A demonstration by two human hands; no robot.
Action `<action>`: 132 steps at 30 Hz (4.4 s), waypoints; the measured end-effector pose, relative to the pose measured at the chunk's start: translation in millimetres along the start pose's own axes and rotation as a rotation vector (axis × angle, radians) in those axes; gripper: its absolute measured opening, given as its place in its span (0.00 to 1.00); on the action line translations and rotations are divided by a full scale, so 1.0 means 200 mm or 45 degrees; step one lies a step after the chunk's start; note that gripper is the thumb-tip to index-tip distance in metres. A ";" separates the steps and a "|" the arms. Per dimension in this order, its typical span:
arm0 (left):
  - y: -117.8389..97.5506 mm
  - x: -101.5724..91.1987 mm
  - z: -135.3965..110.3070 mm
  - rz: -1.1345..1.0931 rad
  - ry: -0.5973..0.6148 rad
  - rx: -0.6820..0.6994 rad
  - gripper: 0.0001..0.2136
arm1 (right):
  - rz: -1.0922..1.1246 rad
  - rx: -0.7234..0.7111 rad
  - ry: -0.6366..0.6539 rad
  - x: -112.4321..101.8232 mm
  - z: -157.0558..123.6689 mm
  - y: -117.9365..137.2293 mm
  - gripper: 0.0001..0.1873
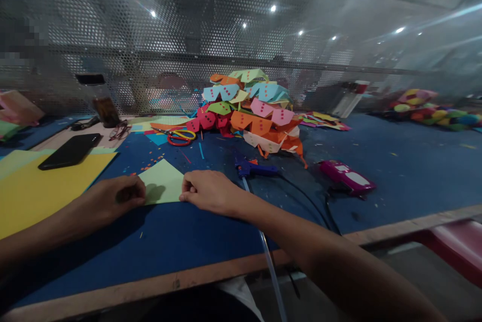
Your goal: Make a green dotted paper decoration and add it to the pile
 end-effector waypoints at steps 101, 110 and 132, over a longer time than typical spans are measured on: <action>0.19 -0.33 -0.03 0.087 0.487 -0.190 0.06 | -0.118 -0.065 0.207 -0.14 -0.07 -0.06 0.06; 0.22 -0.33 -0.03 0.128 0.451 -0.176 0.05 | -0.033 -0.100 0.262 -0.17 -0.07 -0.12 0.08; 0.21 -0.36 -0.04 0.170 0.534 -0.161 0.12 | -0.023 -0.070 0.306 -0.19 -0.07 -0.13 0.08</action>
Point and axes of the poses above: each hand's wrist, its own z-axis towards the middle knuckle, its own x-axis out of the palm, y = z × x, the point moved 2 cm from there along z, towards the middle knuckle, and after that the axes turned 2 degrees about x, right-handed, at the moved point
